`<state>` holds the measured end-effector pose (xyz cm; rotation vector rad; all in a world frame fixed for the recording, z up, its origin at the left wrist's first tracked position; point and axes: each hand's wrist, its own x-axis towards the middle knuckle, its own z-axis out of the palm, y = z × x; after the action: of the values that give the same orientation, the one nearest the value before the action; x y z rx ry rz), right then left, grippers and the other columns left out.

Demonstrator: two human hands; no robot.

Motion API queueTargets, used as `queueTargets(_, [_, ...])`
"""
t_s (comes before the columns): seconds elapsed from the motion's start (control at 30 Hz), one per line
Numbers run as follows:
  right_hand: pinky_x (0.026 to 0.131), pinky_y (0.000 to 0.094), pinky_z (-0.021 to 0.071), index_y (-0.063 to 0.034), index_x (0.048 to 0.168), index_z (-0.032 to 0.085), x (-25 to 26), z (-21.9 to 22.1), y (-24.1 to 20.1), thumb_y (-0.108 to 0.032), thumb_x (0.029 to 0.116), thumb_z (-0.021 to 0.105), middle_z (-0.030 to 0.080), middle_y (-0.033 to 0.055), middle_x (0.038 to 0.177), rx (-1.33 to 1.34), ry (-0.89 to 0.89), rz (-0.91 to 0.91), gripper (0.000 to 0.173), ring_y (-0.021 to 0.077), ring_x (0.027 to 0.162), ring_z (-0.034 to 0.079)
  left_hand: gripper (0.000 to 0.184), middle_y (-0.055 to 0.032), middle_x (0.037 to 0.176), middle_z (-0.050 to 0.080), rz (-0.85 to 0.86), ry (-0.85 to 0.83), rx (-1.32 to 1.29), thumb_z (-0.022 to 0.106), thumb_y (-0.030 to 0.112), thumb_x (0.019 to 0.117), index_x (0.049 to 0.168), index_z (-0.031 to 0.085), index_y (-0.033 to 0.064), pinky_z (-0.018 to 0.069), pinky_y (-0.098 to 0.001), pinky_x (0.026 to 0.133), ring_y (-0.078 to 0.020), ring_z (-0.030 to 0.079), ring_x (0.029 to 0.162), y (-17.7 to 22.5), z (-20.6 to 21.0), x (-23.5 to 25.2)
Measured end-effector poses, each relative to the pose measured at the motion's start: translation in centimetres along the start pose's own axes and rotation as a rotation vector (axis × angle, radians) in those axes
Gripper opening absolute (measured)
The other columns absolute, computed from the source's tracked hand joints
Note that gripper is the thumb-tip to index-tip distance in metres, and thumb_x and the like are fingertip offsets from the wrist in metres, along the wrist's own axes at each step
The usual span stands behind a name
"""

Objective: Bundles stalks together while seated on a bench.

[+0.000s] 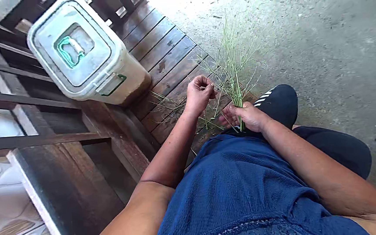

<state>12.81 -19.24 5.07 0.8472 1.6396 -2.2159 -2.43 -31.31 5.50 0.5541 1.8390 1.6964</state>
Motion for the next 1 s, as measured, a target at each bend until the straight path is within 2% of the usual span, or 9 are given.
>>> queueTargets(0.1, [0.067,0.0298,0.0618,0.0018,0.115,0.064,0.0,0.2,0.0,-0.015,0.1107,0.044,0.073,0.0062,0.081,-0.079,-0.086,-0.008,0.026,0.0148,0.069,0.072,0.004,-0.0093,0.089,0.064,-0.009,-0.004,-0.003,0.058,-0.002,0.0987,0.099,0.054,-0.0027,0.0639,-0.0326,0.07,-0.0142,0.069,0.068,0.2,-0.7,0.5])
queueTargets(0.17, [0.055,0.0234,0.0519,-0.0005,0.109,0.066,0.0,0.6,0.0,-0.011,0.1083,0.048,0.058,-0.0022,0.066,-0.146,-0.07,-0.068,0.021,0.0075,0.055,0.057,0.004,-0.0069,0.09,0.064,-0.059,-0.054,-0.043,0.058,-0.003,0.0993,0.099,0.054,-0.0008,0.0632,-0.0306,0.069,-0.0121,0.069,0.07,0.3,-1.4,0.6])
queueTargets(0.23, [0.05,0.0198,0.0417,-0.003,0.102,0.065,-0.1,0.7,0.0,-0.01,0.107,0.05,0.048,-0.0059,0.062,-0.141,0.038,-0.139,0.017,0.0037,0.05,0.044,0.007,-0.0081,0.095,0.067,-0.112,-0.077,-0.098,0.058,0.0,0.1014,0.108,0.057,-0.0013,0.0631,-0.0314,0.073,-0.014,0.071,0.077,0.3,-2.9,0.7])
queueTargets(0.33, [0.049,0.02,0.0401,-0.008,0.097,0.064,-0.2,0.0,-0.4,-0.016,0.1058,0.053,0.046,-0.0089,0.06,-0.051,0.226,-0.322,0.016,0.0021,0.049,0.042,0.019,-0.0111,0.104,0.07,-0.162,0.072,-0.075,0.056,0.007,0.104,0.121,0.059,-0.0016,0.0617,-0.0326,0.075,-0.0165,0.072,0.084,-0.9,-6.3,1.2])
queueTargets(0.47, [0.045,0.0198,0.0397,-0.0068,0.104,0.068,0.4,-1.6,-0.2,-0.018,0.1068,0.048,0.042,-0.0118,0.055,-0.034,0.36,-0.496,0.023,0.0011,0.044,0.04,0.022,-0.0183,0.107,0.07,-0.252,0.057,0.484,0.058,0.01,0.1019,0.117,0.067,-0.0036,0.0563,-0.0447,0.087,-0.0246,0.069,0.093,-5.0,-10.7,1.5])
queueTargets(0.57, [0.048,0.0224,0.0488,-0.0019,0.109,0.064,1.4,-2.8,1.4,-0.016,0.1101,0.043,0.048,-0.0062,0.057,-0.092,0.363,-0.343,0.025,0.0049,0.045,0.048,0.023,-0.0196,0.116,0.071,-0.314,-0.01,0.805,0.064,0.01,0.0979,0.117,0.071,0.001,0.0485,-0.0548,0.103,-0.0332,0.067,0.112,-6.8,-10.3,1.0])
queueTargets(0.67, [0.05,0.0243,0.0502,-0.0038,0.111,0.064,1.7,-3.5,1.2,-0.02,0.1116,0.041,0.047,-0.0055,0.06,-0.009,0.369,-0.218,0.028,0.0068,0.047,0.049,0.027,-0.0218,0.128,0.064,-0.314,-0.013,0.919,0.067,0.008,0.095,0.122,0.07,0.0032,0.0472,-0.0566,0.106,-0.0373,0.061,0.121,-8.1,-9.0,0.9])
queueTargets(0.9, [0.047,0.0228,0.0465,-0.0055,0.108,0.065,1.5,-3.9,1.3,-0.021,0.1114,0.042,0.041,-0.0071,0.057,0.061,0.33,-0.224,0.028,0.0058,0.044,0.043,0.021,-0.0213,0.118,0.068,-0.248,-0.101,0.866,0.069,0.008,0.0947,0.113,0.072,0.0001,0.0485,-0.0533,0.103,-0.0345,0.064,0.113,-7.2,-10.3,1.0])
queueTargets(1.0, [0.043,0.0192,0.0395,-0.0057,0.1,0.068,1.2,-3.6,1.2,-0.011,0.1035,0.058,0.043,-0.0078,0.054,0.04,0.323,-0.238,0.012,0.0029,0.042,0.039,0.019,-0.0188,0.107,0.071,-0.201,-0.191,0.756,0.07,0.007,0.0947,0.112,0.072,-0.0018,0.0524,-0.0494,0.096,-0.0285,0.068,0.1,-4.9,-11.9,1.5])
